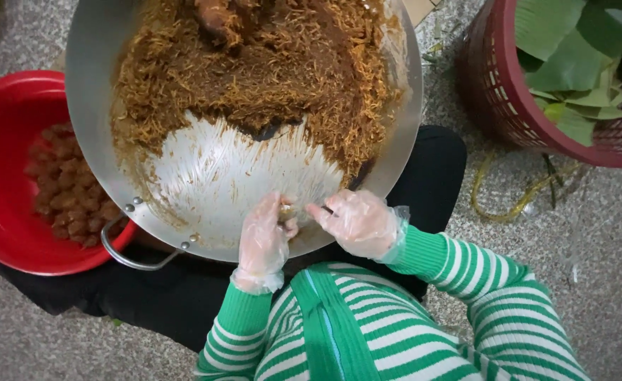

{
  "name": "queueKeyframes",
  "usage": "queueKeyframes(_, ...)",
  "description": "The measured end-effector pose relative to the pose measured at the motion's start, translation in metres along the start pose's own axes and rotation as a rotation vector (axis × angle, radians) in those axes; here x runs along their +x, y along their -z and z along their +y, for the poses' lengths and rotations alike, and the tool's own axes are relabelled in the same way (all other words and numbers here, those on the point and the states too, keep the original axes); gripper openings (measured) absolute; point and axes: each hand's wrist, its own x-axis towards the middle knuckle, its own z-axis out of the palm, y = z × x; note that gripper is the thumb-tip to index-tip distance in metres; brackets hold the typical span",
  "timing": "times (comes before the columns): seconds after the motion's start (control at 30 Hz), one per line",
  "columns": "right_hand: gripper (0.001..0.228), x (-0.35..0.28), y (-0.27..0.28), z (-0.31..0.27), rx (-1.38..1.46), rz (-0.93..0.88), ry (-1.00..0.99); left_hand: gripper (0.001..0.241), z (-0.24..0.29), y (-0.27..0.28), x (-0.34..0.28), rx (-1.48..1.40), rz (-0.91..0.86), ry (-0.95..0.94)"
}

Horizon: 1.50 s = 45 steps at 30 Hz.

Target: Forming and filling food balls using a mixture in a wok and a separate bowl of filling while wearing plastic gloves.

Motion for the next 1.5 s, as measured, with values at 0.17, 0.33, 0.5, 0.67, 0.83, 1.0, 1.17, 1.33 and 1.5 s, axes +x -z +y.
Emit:
queueKeyframes(0.17,0.027,0.005,0.010,0.004,0.010,0.040,-0.018,0.034,0.000,0.015,0.015,-0.320,-0.064,0.176)
queueKeyframes(0.33,0.030,-0.003,0.025,0.032,0.144,-0.028,-0.037,0.032,-0.006,0.030,0.024,-0.460,-0.141,0.220)
queueKeyframes(0.5,0.038,-0.005,0.055,0.054,0.340,-0.320,-0.303,0.016,0.010,0.011,0.010,-0.286,-0.232,0.052)
queueKeyframes(0.67,0.032,-0.014,0.049,0.057,0.056,-0.557,-0.384,0.022,0.013,0.008,0.010,-0.187,-0.141,0.042)
queueKeyframes(0.83,0.028,-0.028,0.011,0.053,-0.315,-0.652,-0.247,0.025,0.006,0.016,0.015,-0.254,-0.055,0.037)
queueKeyframes(1.0,0.020,-0.038,-0.006,0.049,-0.343,-0.603,-0.284,0.019,0.010,0.019,0.010,-0.279,-0.110,0.000)
queueKeyframes(1.17,0.031,-0.082,-0.025,0.068,0.338,-0.675,-0.359,0.027,0.009,0.019,0.014,-0.327,0.018,0.022)
queueKeyframes(1.33,0.019,-0.021,0.002,0.063,0.422,-0.704,-0.341,0.029,-0.005,0.026,0.019,-0.187,0.006,0.020)
queueKeyframes(1.5,0.028,0.030,0.039,0.047,0.729,-0.929,-0.640,0.037,0.003,0.011,0.011,0.003,-0.012,-0.037)
